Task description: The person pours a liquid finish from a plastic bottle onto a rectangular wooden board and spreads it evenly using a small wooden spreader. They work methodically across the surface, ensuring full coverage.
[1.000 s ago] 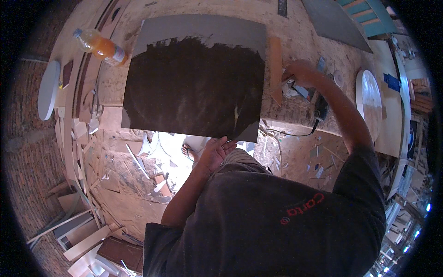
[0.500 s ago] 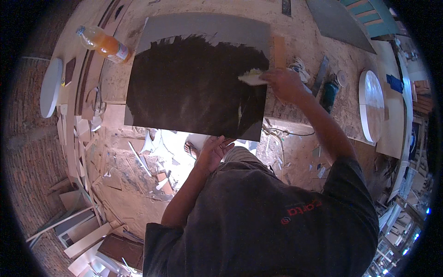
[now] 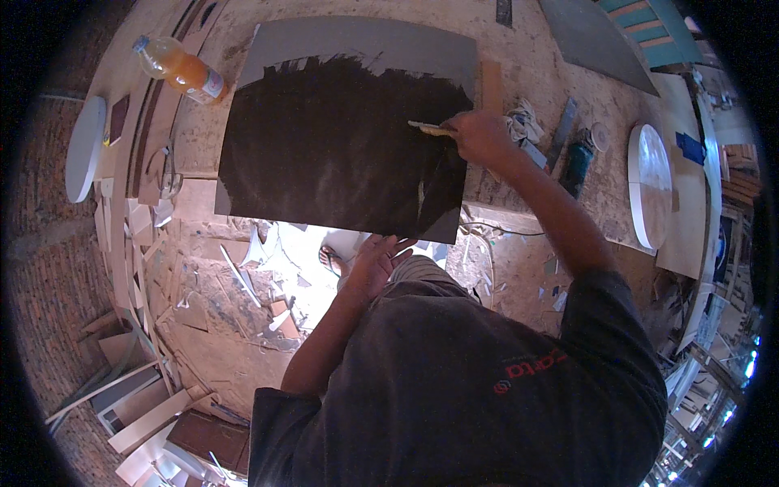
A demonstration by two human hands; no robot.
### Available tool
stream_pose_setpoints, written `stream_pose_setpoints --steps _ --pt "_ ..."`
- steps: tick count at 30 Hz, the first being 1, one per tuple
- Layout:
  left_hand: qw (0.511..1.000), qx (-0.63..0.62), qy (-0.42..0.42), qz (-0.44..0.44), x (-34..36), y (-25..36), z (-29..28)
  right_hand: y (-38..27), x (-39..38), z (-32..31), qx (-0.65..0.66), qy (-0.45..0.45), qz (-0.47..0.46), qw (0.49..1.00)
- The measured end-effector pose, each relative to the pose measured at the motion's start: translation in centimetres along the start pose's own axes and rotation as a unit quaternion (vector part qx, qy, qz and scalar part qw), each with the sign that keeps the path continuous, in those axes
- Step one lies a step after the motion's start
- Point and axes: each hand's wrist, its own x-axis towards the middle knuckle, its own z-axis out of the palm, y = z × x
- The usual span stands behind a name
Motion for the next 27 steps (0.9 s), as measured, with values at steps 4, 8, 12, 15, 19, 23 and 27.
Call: stream_pose_setpoints --steps 4,8,12,15,19,23,27 --pt "0.999 0.047 -0.016 0.013 0.2 -0.2 -0.3 1.6 -0.7 -0.1 -0.020 -0.021 -0.095 0.995" --pt "0.999 0.024 -0.024 0.006 0.2 -0.2 0.5 3.2 -1.6 -0.2 -0.050 -0.049 -0.154 0.986" --pt "0.999 0.020 -0.025 0.010 0.0 -0.2 0.4 3.5 -3.1 -0.7 -0.042 -0.043 -0.184 0.981" --pt "1.000 0.024 -0.007 0.009 0.0 -0.3 0.7 3.8 -3.3 -1.4 -0.045 -0.070 -0.204 0.975" --pt "0.999 0.039 0.001 0.010 -0.1 0.0 1.5 5.4 -4.4 -0.6 -0.011 -0.049 -0.221 0.974" --pt "1.000 0.022 -0.001 0.004 -0.2 0.1 1.2 5.3 -5.3 -1.4 -0.009 -0.094 -0.196 0.976" --pt "1.000 0.017 -0.020 0.010 0.5 -0.3 -0.6 5.2 -7.1 -3.2 -0.071 -0.143 -0.160 0.974"
